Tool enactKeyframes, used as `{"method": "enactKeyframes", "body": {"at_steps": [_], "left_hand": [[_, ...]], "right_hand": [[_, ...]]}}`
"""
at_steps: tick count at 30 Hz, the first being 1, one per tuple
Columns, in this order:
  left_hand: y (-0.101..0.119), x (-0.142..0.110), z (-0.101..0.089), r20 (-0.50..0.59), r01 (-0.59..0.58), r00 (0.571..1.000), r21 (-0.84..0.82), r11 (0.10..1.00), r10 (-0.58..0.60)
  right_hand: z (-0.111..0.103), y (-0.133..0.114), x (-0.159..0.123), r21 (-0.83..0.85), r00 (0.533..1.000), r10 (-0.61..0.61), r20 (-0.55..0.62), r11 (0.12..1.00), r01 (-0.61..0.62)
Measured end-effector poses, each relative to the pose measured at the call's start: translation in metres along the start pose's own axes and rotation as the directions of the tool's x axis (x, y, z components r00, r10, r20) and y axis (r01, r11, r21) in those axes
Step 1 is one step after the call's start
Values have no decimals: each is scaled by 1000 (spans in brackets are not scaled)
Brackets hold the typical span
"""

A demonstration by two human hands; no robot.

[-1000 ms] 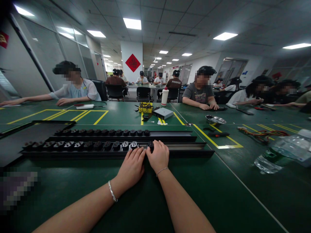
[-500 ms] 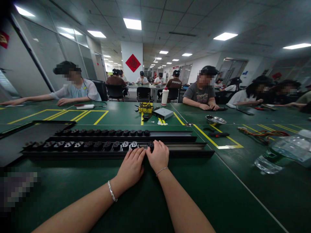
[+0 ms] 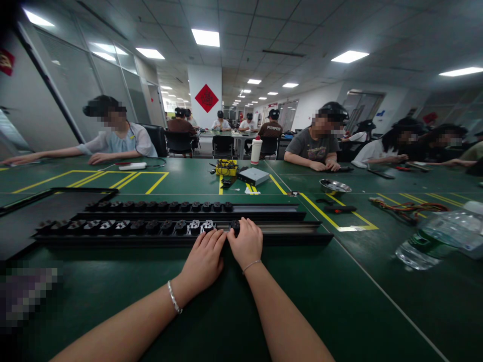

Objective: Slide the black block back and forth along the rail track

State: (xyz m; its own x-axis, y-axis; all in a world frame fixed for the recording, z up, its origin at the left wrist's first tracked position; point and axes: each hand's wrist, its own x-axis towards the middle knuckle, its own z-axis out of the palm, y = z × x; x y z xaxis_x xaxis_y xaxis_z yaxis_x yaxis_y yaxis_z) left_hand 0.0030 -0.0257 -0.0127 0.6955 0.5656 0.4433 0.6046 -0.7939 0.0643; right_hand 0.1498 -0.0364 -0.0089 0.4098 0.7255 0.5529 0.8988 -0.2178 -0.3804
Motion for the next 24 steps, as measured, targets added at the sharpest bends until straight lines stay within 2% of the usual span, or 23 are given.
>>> {"method": "enactKeyframes", "body": {"at_steps": [24], "left_hand": [[0,-1,1,-8,-4,1000,-8,1000,4]], "right_hand": [[-3,2,0,2,999,-38,7,999,38]]}}
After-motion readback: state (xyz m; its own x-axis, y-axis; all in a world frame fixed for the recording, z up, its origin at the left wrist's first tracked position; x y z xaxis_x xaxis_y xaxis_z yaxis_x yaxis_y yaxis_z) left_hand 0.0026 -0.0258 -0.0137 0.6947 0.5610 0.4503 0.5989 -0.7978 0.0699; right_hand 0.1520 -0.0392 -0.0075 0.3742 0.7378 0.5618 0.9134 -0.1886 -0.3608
